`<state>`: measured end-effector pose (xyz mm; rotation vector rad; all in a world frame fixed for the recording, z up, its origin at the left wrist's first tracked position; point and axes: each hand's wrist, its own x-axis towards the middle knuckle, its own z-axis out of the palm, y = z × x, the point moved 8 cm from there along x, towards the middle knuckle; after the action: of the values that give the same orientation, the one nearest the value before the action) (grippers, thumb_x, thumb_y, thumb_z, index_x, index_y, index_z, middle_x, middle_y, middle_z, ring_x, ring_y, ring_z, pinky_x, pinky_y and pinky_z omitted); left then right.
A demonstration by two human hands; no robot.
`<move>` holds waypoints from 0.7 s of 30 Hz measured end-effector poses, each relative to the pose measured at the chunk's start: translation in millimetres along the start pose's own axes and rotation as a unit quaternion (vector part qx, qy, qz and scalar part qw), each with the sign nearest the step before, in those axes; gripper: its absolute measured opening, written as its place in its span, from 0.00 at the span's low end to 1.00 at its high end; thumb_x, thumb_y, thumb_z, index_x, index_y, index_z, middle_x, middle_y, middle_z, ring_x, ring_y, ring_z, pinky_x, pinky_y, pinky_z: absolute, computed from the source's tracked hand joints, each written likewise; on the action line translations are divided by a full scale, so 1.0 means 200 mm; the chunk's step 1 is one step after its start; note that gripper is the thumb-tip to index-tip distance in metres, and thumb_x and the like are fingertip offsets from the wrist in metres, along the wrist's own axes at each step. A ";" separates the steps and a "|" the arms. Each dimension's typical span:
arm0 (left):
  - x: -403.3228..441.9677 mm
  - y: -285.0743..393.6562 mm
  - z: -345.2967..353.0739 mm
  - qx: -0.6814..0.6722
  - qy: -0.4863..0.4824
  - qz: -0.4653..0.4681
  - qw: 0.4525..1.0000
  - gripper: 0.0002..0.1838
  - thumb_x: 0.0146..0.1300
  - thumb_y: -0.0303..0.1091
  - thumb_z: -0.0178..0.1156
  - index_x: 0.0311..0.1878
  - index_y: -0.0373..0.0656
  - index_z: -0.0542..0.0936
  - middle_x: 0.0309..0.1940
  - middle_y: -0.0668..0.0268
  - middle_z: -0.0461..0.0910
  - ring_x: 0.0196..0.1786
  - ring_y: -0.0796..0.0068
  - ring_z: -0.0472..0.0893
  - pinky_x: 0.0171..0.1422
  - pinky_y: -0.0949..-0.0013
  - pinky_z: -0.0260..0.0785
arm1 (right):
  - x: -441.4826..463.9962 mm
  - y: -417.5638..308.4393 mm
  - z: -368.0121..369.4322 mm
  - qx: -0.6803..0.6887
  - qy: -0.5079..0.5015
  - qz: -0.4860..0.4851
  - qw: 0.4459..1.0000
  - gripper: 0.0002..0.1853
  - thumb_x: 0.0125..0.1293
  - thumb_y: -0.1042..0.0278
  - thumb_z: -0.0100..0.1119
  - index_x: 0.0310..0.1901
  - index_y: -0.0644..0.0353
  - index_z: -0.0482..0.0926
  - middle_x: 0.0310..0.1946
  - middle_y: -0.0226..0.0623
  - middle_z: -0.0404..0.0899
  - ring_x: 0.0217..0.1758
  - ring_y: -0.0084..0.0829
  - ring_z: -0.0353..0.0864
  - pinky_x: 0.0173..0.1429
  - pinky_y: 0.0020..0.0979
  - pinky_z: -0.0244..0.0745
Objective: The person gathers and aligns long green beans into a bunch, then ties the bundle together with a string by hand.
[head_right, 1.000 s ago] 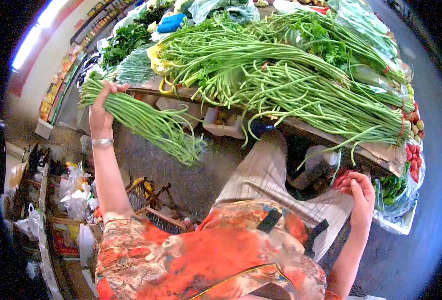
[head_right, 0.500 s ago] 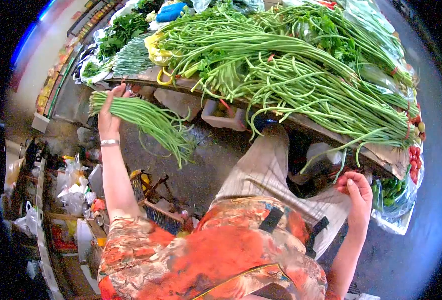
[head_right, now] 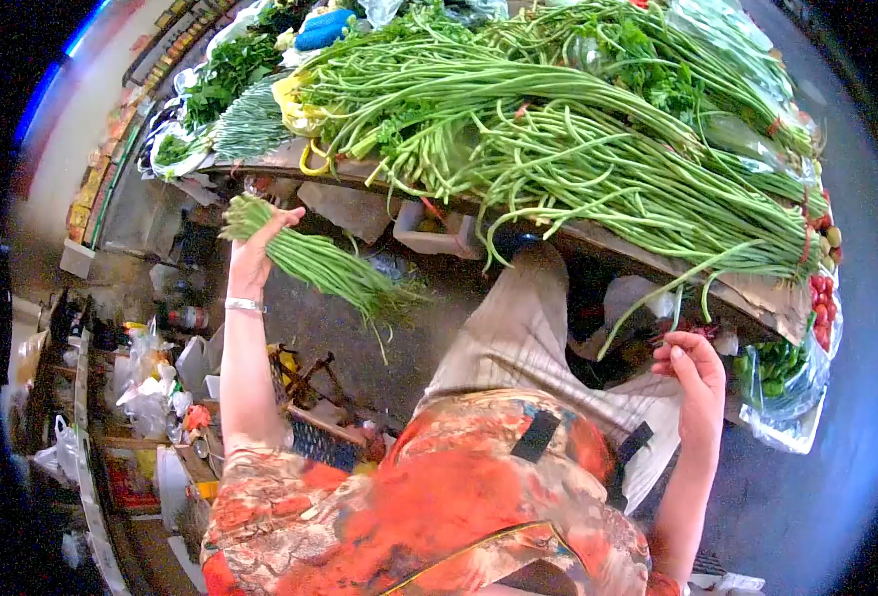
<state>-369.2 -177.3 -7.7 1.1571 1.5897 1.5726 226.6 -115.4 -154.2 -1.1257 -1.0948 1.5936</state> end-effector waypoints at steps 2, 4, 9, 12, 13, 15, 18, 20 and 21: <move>-0.03 0.00 0.02 0.074 0.043 -0.007 0.996 0.08 0.60 0.27 0.66 0.41 0.38 0.79 0.34 0.61 0.84 0.43 0.66 0.84 0.50 0.64 0.77 | 0.01 0.00 0.02 0.011 -0.017 -0.005 1.000 0.09 0.69 0.72 0.54 0.48 0.63 0.78 0.37 0.32 0.81 0.39 0.22 0.79 0.47 0.25 0.75; -0.05 0.02 0.09 0.037 0.052 -0.007 0.998 0.08 0.60 0.27 0.67 0.40 0.39 0.79 0.32 0.63 0.82 0.38 0.70 0.84 0.45 0.66 0.77 | 0.03 -0.02 0.06 0.003 -0.025 -0.011 1.000 0.09 0.70 0.71 0.54 0.48 0.63 0.78 0.37 0.32 0.81 0.39 0.21 0.79 0.47 0.24 0.75; -0.15 0.12 0.38 0.052 -0.018 0.015 0.998 0.06 0.60 0.24 0.65 0.40 0.39 0.78 0.30 0.64 0.81 0.34 0.72 0.82 0.43 0.68 0.77 | 0.04 -0.10 0.26 -0.009 -0.079 -0.021 0.997 0.10 0.68 0.70 0.56 0.48 0.63 0.78 0.38 0.32 0.81 0.42 0.21 0.80 0.50 0.25 0.76; -0.25 0.20 0.67 0.077 -0.092 0.011 0.993 0.08 0.58 0.24 0.68 0.38 0.40 0.79 0.30 0.70 0.81 0.32 0.79 0.81 0.37 0.74 0.75 | 0.05 -0.20 0.43 0.002 -0.135 -0.050 0.990 0.15 0.64 0.75 0.60 0.53 0.64 0.76 0.45 0.35 0.81 0.49 0.25 0.80 0.54 0.25 0.74; -0.28 0.22 0.79 0.083 -0.131 0.018 0.988 0.08 0.57 0.24 0.68 0.38 0.41 0.79 0.31 0.71 0.81 0.32 0.81 0.80 0.37 0.75 0.75 | 0.04 -0.25 0.50 -0.003 -0.152 -0.065 0.986 0.19 0.63 0.75 0.62 0.56 0.63 0.75 0.48 0.36 0.81 0.52 0.26 0.79 0.56 0.26 0.73; -0.38 0.20 1.06 -0.028 -0.209 -0.046 0.977 0.11 0.56 0.23 0.69 0.41 0.43 0.79 0.32 0.73 0.81 0.34 0.84 0.79 0.39 0.76 0.74 | 0.01 -0.41 0.66 -0.060 -0.199 -0.133 0.969 0.31 0.57 0.72 0.68 0.63 0.60 0.70 0.55 0.38 0.78 0.60 0.29 0.75 0.62 0.31 0.69; -0.51 0.18 1.42 0.025 -0.329 -0.057 0.942 0.15 0.55 0.23 0.70 0.45 0.42 0.77 0.37 0.74 0.81 0.39 0.86 0.78 0.44 0.77 0.73 | -0.06 -0.57 0.79 -0.035 -0.252 -0.229 0.940 0.49 0.48 0.67 0.76 0.71 0.59 0.58 0.64 0.42 0.70 0.68 0.33 0.67 0.71 0.36 0.60; -0.58 0.21 1.62 -0.015 -0.404 -0.064 0.912 0.15 0.54 0.24 0.69 0.44 0.42 0.78 0.37 0.73 0.81 0.40 0.83 0.78 0.46 0.74 0.74 | -0.07 -0.59 0.81 0.005 -0.263 -0.255 0.931 0.65 0.35 0.58 0.84 0.74 0.59 0.50 0.69 0.46 0.62 0.72 0.38 0.61 0.75 0.38 0.53; -0.61 0.14 1.71 -0.001 -0.464 -0.064 0.884 0.15 0.53 0.24 0.68 0.44 0.42 0.78 0.37 0.72 0.81 0.41 0.82 0.78 0.47 0.73 0.74 | -0.07 -0.59 0.80 0.018 -0.260 -0.269 0.927 0.67 0.33 0.58 0.85 0.74 0.59 0.50 0.70 0.47 0.61 0.73 0.39 0.60 0.75 0.39 0.53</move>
<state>-9.2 -136.0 -33.5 1.4526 0.9686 0.7079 94.2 -128.2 -5.3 -0.3122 -1.5476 1.4752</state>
